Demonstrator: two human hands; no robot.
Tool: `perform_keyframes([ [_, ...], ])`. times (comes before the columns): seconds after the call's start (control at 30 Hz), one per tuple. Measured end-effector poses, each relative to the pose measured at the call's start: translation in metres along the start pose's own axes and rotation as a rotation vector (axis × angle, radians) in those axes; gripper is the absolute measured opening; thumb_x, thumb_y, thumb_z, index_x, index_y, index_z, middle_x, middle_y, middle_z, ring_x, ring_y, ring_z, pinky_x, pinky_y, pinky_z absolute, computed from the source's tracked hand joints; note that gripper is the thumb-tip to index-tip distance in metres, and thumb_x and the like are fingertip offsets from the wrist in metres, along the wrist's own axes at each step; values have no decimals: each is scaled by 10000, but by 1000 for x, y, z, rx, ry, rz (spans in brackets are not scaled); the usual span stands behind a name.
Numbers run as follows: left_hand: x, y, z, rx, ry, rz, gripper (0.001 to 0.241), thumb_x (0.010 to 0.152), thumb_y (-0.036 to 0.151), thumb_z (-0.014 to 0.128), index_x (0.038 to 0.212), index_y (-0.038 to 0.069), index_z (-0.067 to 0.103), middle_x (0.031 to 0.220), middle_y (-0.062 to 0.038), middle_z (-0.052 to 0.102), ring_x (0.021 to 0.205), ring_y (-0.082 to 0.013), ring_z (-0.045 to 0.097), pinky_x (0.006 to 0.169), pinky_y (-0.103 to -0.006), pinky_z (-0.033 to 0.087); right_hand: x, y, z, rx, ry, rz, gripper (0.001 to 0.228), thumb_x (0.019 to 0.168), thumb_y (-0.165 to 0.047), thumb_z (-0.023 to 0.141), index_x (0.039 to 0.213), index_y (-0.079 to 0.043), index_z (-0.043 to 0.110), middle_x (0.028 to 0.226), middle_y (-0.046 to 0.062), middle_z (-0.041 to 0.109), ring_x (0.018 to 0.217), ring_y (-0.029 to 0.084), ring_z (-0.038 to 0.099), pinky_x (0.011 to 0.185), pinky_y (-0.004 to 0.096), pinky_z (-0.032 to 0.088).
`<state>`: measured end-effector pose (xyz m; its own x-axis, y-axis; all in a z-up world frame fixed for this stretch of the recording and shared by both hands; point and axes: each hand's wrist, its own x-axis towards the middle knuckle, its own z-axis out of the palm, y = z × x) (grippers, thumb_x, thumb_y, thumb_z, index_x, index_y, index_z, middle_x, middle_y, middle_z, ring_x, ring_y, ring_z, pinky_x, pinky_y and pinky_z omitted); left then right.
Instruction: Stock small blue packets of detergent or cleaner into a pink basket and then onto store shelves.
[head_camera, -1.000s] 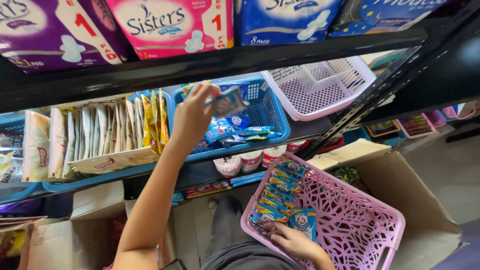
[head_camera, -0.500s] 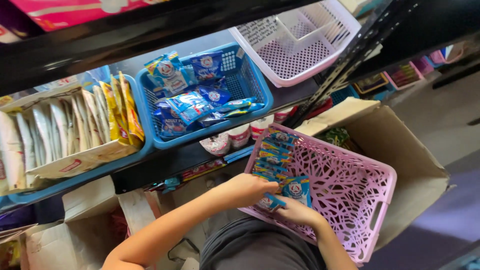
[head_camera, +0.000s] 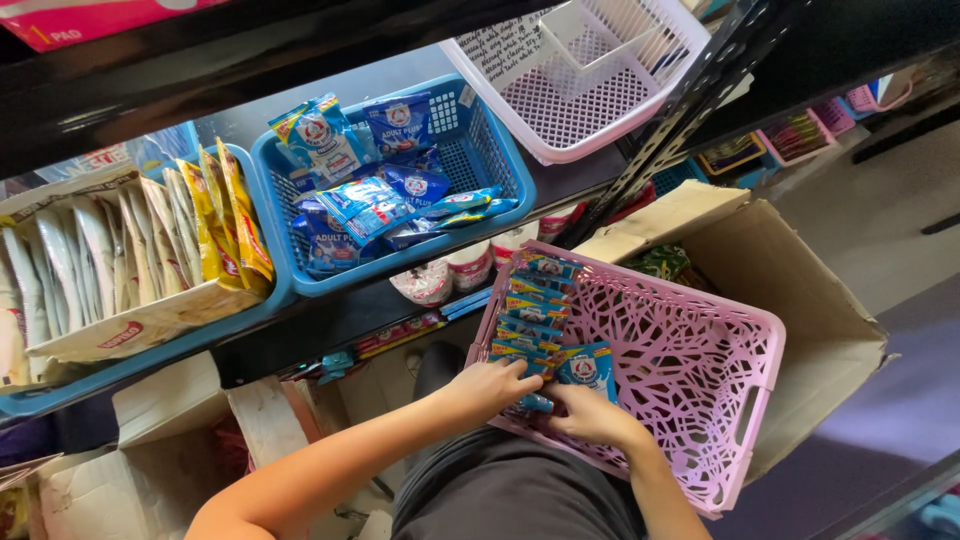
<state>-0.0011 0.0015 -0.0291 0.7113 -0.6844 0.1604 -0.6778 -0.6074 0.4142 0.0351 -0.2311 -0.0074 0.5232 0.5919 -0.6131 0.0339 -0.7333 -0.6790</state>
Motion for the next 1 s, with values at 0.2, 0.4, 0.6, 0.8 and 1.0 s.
perform_keyframes([
  [0.2, 5, 4, -61, -244, 347, -198, 431, 834, 293, 818, 1182, 116, 636, 1113, -106, 642, 1047, -347, 624, 875, -456, 511, -8, -19, 13, -168, 287, -18, 441, 786, -421, 854, 1113, -138, 765, 1024, 160, 765, 949, 337, 721, 830, 403, 552],
  [0.4, -28, -34, 11, -567, 189, -894, 399, 922, 447, 769, 1093, 106, 651, 1128, -143, 621, 1071, -323, 671, 931, -398, 509, 6, 7, 35, -263, 458, -328, 324, 841, -317, 777, 1088, -111, 737, 964, 179, 747, 898, 409, 697, 759, 472, 561],
  [0.6, -34, -18, 28, -758, 239, -848, 405, 911, 296, 645, 1214, 65, 506, 1062, -208, 709, 1001, -380, 712, 879, -424, 546, 4, -4, 22, -392, 363, -335, 386, 750, -100, 716, 1135, -99, 740, 922, 201, 728, 868, 403, 696, 771, 482, 551],
  [0.8, -42, -22, 51, -628, 430, -682, 489, 897, 161, 621, 1331, 20, 444, 1154, -287, 640, 1079, -465, 632, 865, -472, 513, 21, 9, 36, -496, 383, -388, 365, 736, -67, 678, 1099, -79, 716, 928, 153, 738, 883, 376, 703, 772, 473, 552],
  [1.0, -26, -2, 21, -772, 296, -958, 284, 923, 259, 608, 1127, 85, 514, 1010, -177, 727, 950, -367, 739, 814, -428, 560, -8, -20, 15, -277, 331, -363, 338, 811, -238, 798, 1060, -26, 711, 981, 202, 730, 893, 402, 677, 736, 467, 526],
])
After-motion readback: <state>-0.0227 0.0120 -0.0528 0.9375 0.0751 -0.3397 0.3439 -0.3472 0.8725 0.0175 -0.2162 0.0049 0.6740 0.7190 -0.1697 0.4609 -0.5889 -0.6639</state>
